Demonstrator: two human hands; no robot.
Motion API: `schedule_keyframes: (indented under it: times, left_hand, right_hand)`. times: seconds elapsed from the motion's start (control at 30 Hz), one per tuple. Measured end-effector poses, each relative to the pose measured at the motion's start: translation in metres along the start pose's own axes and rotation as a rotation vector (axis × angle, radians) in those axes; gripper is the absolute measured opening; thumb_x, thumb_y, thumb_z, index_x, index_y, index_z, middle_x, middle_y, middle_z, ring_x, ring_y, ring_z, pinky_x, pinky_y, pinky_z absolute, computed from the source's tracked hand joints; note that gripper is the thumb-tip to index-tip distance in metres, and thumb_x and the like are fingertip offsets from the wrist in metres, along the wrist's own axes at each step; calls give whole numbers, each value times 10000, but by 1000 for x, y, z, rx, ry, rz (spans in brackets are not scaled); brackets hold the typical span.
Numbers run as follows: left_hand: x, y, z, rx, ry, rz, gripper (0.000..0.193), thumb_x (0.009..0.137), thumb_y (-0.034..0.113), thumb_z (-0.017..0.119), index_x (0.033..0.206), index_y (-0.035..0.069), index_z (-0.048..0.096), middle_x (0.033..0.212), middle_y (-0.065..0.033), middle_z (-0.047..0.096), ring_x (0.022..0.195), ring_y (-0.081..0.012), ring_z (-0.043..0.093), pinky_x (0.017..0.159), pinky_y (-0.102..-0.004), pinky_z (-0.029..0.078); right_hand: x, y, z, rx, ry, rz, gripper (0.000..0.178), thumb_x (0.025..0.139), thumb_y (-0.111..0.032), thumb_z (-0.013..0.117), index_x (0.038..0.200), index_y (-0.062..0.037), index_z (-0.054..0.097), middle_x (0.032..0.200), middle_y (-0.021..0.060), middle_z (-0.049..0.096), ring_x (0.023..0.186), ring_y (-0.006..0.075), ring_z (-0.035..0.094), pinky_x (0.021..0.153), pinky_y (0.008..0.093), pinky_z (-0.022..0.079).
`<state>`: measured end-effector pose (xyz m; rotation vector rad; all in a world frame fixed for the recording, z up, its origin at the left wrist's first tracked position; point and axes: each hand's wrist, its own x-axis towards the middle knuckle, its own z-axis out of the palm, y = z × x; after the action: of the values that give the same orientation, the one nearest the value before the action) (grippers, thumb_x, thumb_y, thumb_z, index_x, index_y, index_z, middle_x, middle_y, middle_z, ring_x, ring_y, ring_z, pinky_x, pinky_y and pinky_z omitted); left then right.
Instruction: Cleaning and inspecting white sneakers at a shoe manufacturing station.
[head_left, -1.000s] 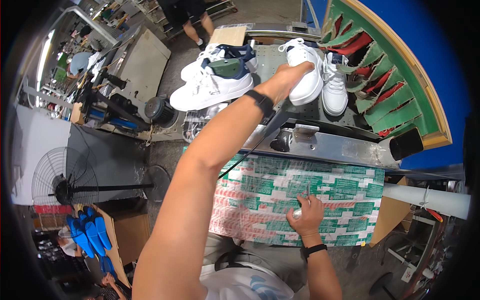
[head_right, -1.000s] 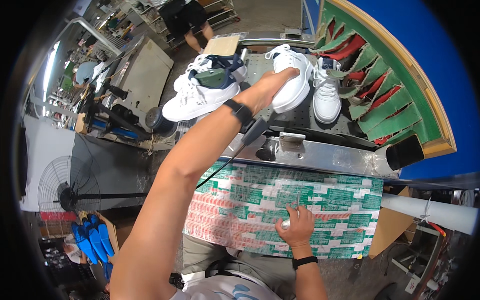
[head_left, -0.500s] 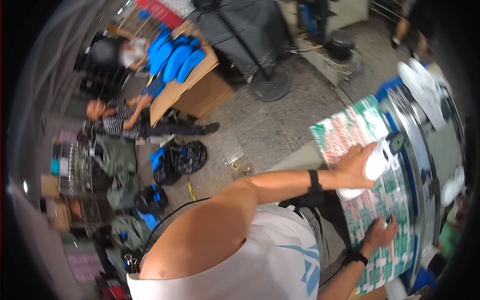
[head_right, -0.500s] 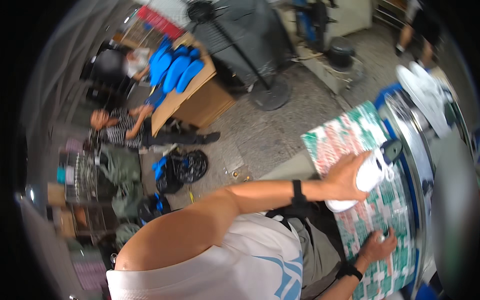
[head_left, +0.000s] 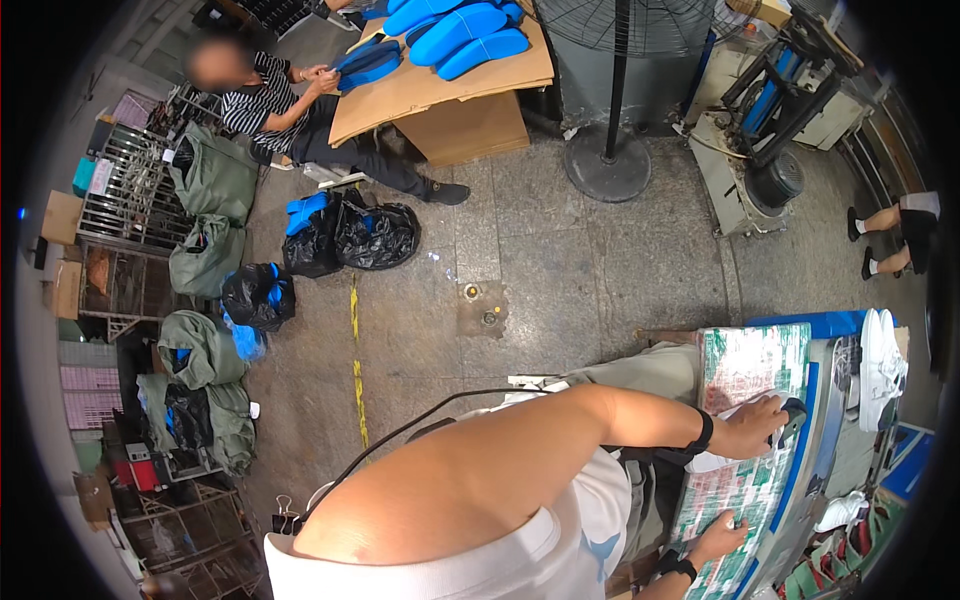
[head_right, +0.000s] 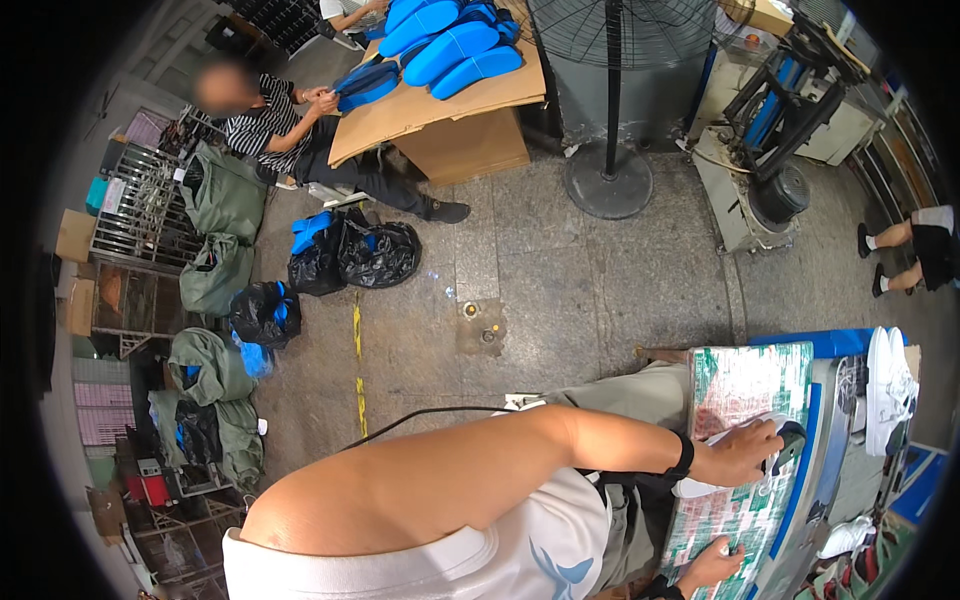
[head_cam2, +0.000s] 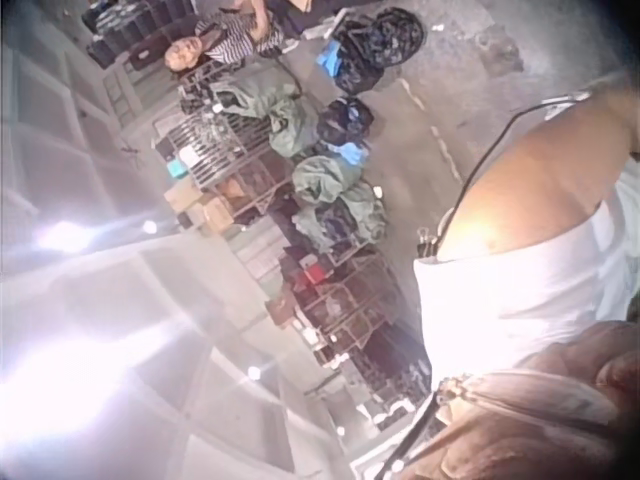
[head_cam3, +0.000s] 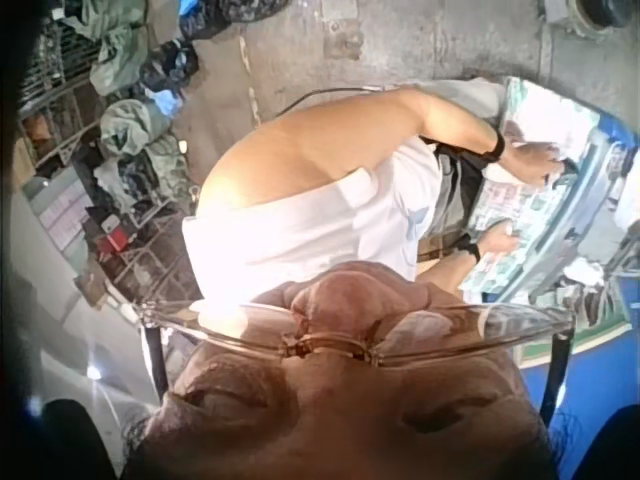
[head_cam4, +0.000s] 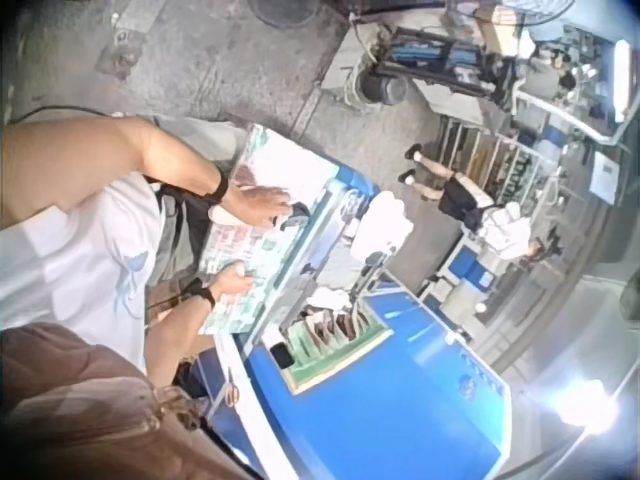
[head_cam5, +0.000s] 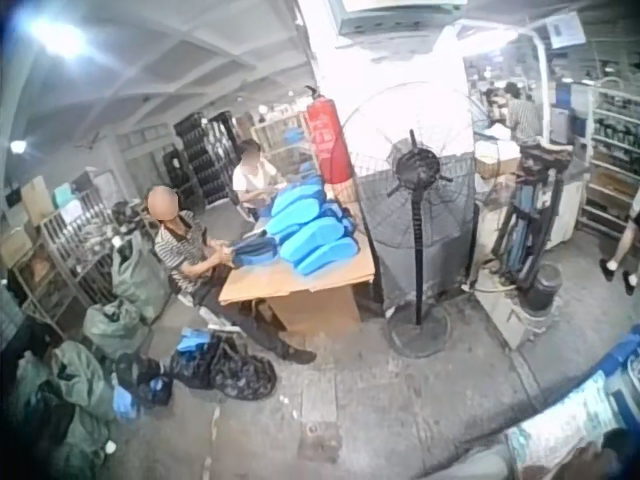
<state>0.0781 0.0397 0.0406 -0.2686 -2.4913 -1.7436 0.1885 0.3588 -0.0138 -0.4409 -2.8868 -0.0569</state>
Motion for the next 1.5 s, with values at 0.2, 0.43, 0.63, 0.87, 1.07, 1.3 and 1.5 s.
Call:
schedule_keyframes:
  times: [0.2, 0.43, 0.63, 0.87, 1.07, 1.3, 1.5]
  left_hand:
    - [12, 6, -6, -107, 38, 39, 466, 842, 63, 868, 1246, 75, 635, 1213, -164, 529, 1204, -385, 564, 893, -497, 522]
    - [32, -4, -15, -232, 0, -4, 409, 827, 211, 919, 1161, 109, 708, 1192, -192, 588, 1163, -413, 605, 929, -547, 483]
    - [29, 14, 26, -324, -5, -28, 96, 881, 165, 803, 849, 117, 727, 932, -114, 729, 942, -349, 725, 797, -513, 541]
    - [-12, -53, -17, -907, -156, -360, 142, 1048, 60, 685, 1113, 21, 806, 1024, -139, 812, 926, -193, 770, 826, -361, 622]
    - [-10, -46, -75, -438, -152, -257, 158, 973, 128, 791, 1095, 30, 806, 973, -106, 816, 895, -215, 781, 839, -370, 603]
    - [35, -14, -70, -198, -117, 197, 215, 988, 95, 794, 1187, 22, 763, 1128, -131, 728, 970, -265, 715, 866, -382, 587]
    - [14, -4, -88, 48, -254, 66, 89, 990, 54, 774, 1000, 4, 701, 991, -130, 733, 858, -316, 734, 745, -430, 575]
  right_hand:
    - [10, 3, -1, -6, -124, -16, 676, 1022, -512, 663, 1420, 34, 654, 1316, 297, 706, 1235, 505, 655, 1056, 591, 526]
    - [41, 5, 0, 39, -268, -16, 790, 996, -521, 678, 1437, 133, 622, 1348, 369, 705, 1224, 551, 682, 1089, 576, 531]
    - [22, 22, -13, -6, -278, -75, 766, 1037, -481, 678, 1511, 115, 594, 1456, 397, 650, 1330, 549, 643, 1162, 567, 505]
    - [-19, -39, -4, 234, -218, 19, 811, 982, -430, 810, 1564, 81, 568, 1529, 332, 635, 1430, 497, 595, 1242, 563, 449]
    - [-21, -109, -48, 373, -142, 145, 730, 938, -362, 826, 1504, 53, 623, 1256, 251, 699, 1160, 386, 687, 1058, 493, 549]
    - [-33, -110, -39, 266, 123, -23, 725, 851, -329, 839, 1465, 12, 658, 1208, 252, 664, 1144, 456, 643, 1029, 538, 538]
    - [-63, -116, -31, 341, 54, 58, 713, 826, -348, 836, 1434, -11, 678, 1174, 206, 628, 1134, 431, 622, 1011, 533, 528]
